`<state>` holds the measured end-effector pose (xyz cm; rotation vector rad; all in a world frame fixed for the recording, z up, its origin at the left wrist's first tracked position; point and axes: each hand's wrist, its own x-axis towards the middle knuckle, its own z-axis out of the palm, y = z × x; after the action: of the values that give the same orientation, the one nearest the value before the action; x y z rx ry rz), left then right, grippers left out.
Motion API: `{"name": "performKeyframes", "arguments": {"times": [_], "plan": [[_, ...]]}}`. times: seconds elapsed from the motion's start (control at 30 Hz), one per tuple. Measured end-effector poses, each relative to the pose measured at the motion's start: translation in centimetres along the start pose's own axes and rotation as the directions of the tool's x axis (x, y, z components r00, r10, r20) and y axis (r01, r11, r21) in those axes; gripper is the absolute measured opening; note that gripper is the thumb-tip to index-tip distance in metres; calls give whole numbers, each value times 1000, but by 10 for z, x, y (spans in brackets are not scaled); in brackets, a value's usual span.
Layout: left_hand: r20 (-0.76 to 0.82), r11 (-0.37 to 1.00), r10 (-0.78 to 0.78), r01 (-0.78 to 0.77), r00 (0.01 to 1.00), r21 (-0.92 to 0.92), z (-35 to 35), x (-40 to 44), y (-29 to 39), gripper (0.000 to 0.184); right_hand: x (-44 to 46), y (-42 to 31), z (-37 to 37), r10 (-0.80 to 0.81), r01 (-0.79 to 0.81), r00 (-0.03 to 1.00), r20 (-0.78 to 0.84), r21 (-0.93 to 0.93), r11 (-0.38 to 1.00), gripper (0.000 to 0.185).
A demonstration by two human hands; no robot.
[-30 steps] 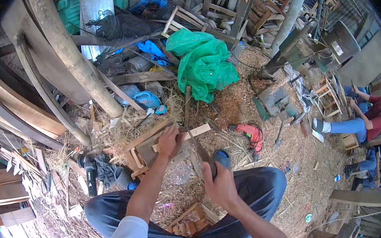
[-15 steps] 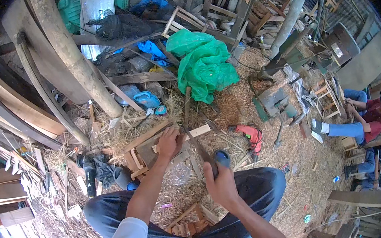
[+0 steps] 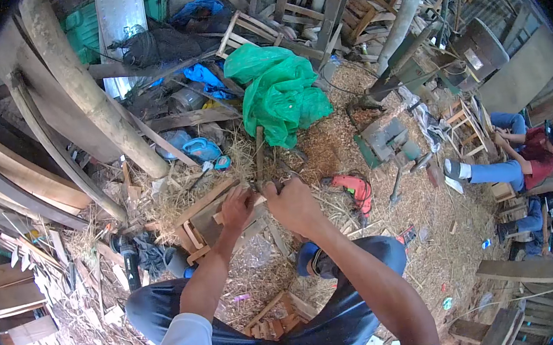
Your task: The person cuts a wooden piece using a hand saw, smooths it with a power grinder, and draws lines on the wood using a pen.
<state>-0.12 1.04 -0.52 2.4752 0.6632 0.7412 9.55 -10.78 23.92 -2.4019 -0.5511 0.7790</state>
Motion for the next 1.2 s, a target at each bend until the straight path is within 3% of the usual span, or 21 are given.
{"name": "performKeyframes", "arguments": {"times": [0.27, 0.33, 0.37, 0.43, 0.47, 0.53, 0.57, 0.63, 0.67, 0.7, 0.8, 0.87, 0.9, 1.0, 1.07, 1.1, 1.17, 1.2], "plan": [[107, 998, -18, 24, 994, -54, -5, 4, 2, 14, -1, -3, 14, -95, 94, 995, -20, -32, 995, 54], [-172, 992, 129, -127, 977, 24, -1, 7, -1, 14, -2, 6, 45, -276, 286, 949, -152, 45, 957, 55], [-165, 991, 133, -132, 977, 20, 1, 3, -1, 14, 5, 12, 42, -268, 278, 951, -156, 48, 959, 55], [88, 987, -27, 40, 996, -156, -7, 4, -1, 14, 24, 3, 24, -272, 269, 962, -36, -77, 960, 52], [84, 987, -32, 45, 996, -152, -11, 5, -2, 14, 28, -3, 22, -278, 275, 960, -31, -77, 958, 52], [-51, 997, 46, -49, 998, -64, -12, 2, 3, 16, 32, -8, 22, -62, 65, 997, 52, -57, 996, 38], [-53, 997, 46, -49, 998, -56, -10, -1, 8, 16, 28, 4, 38, -68, 71, 996, 55, -52, 996, 38], [-20, 996, 47, -49, 999, -72, -10, 5, -5, 22, 35, 32, 104, -204, 215, 966, -155, 51, 975, 41], [50, 987, -36, 43, 998, -153, 0, 1, -15, 22, 40, 45, 120, -147, 178, 974, -175, 178, 968, 44], [-2, 994, 82, -82, 997, -71, -8, 10, -12, 21, 42, 44, 115, -69, 78, 992, -106, 82, 994, 42], [-62, 992, 107, -111, 992, -67, -17, 6, 0, 20, 27, 62, 101, -105, 122, 981, -164, 95, 988, 39], [5, 998, 40, -40, 999, -50, -2, 4, -10, 20, 28, 106, 125, -263, 338, 915, -307, 225, 914, 43], [-2, 997, 60, -60, 998, -54, -2, 7, -4, 20, 17, 118, 131, -264, 345, 908, -327, 224, 911, 43], [42, 999, 8, -6, 999, -50, -18, 7, 5, 18, -6, 143, 155, -216, 305, 931, -294, 299, 904, 37], [87, 999, 35, -35, 996, 3, -24, 5, 10, 18, -7, 160, 164, -115, 189, 977, -181, 480, 857, 31], [90, 999, 43, -43, 995, 4, -27, 3, 11, 18, -10, 158, 156, -111, 190, 976, -186, 484, 854, 31], [292, 999, 53, -46, 955, -29, -33, 7, 12, 24, -10, 140, 126, -254, 358, 916, -311, 348, 866, 44], [284, 998, 56, -51, 957, -26, -37, 10, 15, 24, -6, 136, 117, -280, 386, 898, -340, 298, 873, 44]]}}
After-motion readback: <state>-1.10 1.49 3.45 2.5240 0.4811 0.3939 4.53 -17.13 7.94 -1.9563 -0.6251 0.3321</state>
